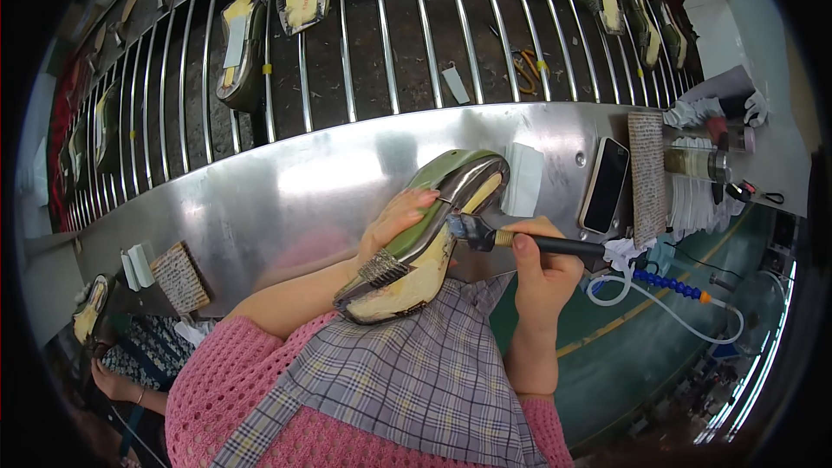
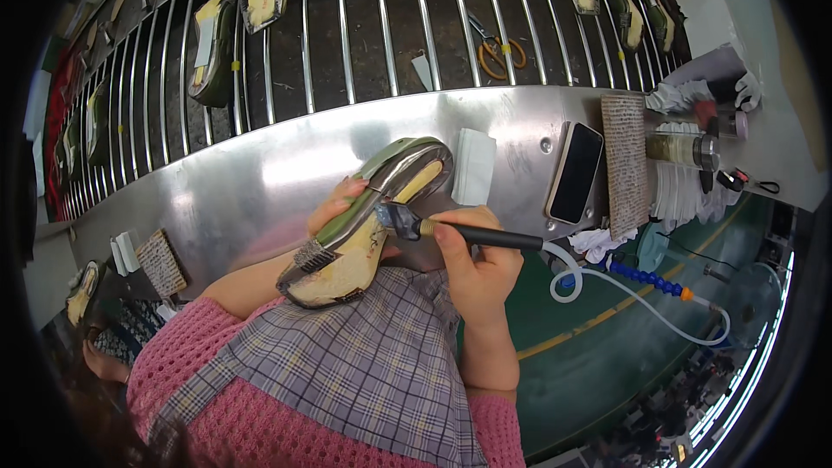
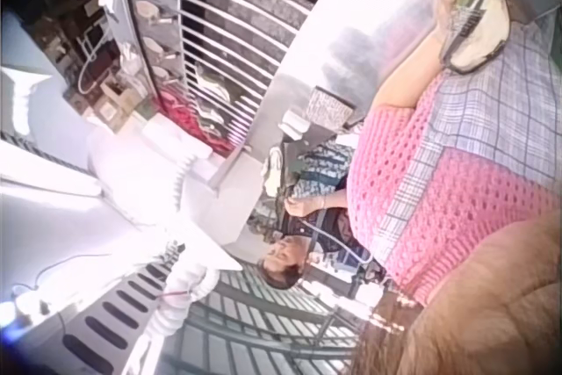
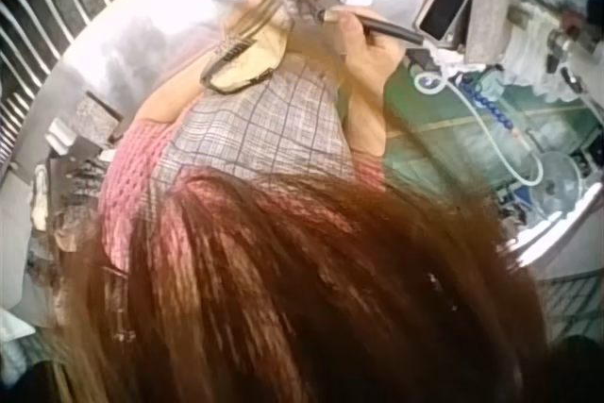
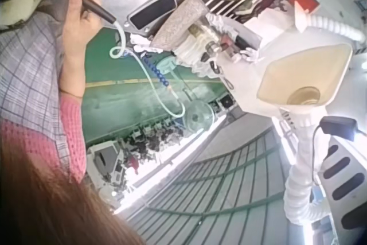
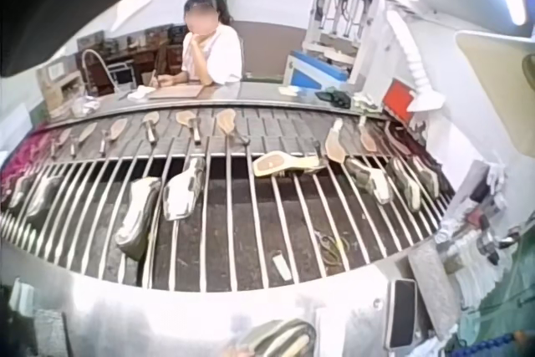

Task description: The person uses a brush to scrub the sole and heel of a green high-heeled shoe. They repeatedly dip the brush into a container of liquid and apply it to the shoe's surface, focusing on the bottom and sides. The person handles multiple shoes from a metal rack, cleaning them one by one.

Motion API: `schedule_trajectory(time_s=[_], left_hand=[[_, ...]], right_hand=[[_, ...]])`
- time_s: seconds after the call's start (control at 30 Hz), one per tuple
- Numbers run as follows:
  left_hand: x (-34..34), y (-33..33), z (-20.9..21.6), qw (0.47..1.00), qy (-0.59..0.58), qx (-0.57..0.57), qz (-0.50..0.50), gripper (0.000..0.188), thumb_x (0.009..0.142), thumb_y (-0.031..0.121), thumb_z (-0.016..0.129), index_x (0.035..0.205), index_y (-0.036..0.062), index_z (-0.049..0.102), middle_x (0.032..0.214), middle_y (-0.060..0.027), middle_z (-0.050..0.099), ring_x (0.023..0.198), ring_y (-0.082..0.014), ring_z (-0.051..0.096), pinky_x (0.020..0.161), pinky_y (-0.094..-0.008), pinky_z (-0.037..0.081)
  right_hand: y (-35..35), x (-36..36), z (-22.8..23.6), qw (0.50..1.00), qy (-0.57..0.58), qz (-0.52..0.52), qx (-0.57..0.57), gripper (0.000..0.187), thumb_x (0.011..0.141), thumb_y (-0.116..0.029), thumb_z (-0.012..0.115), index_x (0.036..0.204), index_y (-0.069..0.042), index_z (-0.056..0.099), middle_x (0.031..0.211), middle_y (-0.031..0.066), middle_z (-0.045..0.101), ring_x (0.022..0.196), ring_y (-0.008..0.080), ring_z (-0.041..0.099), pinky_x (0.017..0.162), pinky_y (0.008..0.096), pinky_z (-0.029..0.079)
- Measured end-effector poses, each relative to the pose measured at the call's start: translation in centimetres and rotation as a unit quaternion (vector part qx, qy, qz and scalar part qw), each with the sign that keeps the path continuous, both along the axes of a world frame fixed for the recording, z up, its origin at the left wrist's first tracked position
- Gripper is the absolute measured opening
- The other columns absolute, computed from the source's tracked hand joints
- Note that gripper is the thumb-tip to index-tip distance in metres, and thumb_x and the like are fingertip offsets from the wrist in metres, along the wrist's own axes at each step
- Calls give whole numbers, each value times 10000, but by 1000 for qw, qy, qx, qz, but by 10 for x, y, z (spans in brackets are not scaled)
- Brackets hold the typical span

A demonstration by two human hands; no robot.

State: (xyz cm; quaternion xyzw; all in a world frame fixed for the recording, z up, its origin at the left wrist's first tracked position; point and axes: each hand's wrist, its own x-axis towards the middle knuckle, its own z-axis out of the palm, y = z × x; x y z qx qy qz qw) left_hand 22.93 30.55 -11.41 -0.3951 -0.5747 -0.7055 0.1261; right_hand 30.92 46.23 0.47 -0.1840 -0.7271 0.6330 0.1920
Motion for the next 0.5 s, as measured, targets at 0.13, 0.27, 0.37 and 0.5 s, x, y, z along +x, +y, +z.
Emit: schedule_trajectory(time_s=[0.13, 0.27, 0.37, 0.5], left_hand=[[1, -6, 5, 997, 18, -75, 21, 811, 668, 178, 870, 1306, 42, 388, 1291, -246, 517, 1214, -375, 526, 1054, -509, 366], [2, -5, 3, 996, 26, -82, 25, 814, 669, 205, 870, 1303, 46, 385, 1290, -244, 520, 1218, -375, 525, 1059, -500, 363], [2, -3, 1, 996, 22, -78, 25, 813, 674, 217, 867, 1304, 45, 383, 1291, -241, 521, 1216, -374, 527, 1059, -502, 363], [1, -3, 4, 996, 22, -86, 20, 811, 679, 218, 864, 1306, 43, 380, 1291, -241, 519, 1214, -376, 527, 1058, -503, 364]], right_hand=[[-2, -3, 5, 996, -24, -35, 84, 115, 810, -104, 737, 864, -16, 686, 793, 59, 659, 659, 117, 562, 590, 248, 424], [0, -2, 2, 969, 52, -11, 242, 131, 818, -86, 721, 915, -12, 671, 802, 48, 653, 662, 129, 534, 571, 239, 407], [1, 1, -8, 973, 80, -20, 216, 151, 822, -78, 712, 945, -10, 658, 834, 56, 653, 681, 142, 524, 566, 241, 401], [3, 3, -9, 988, 51, -18, 145, 150, 827, -76, 704, 952, -7, 655, 864, 71, 655, 716, 148, 540, 584, 260, 416]])
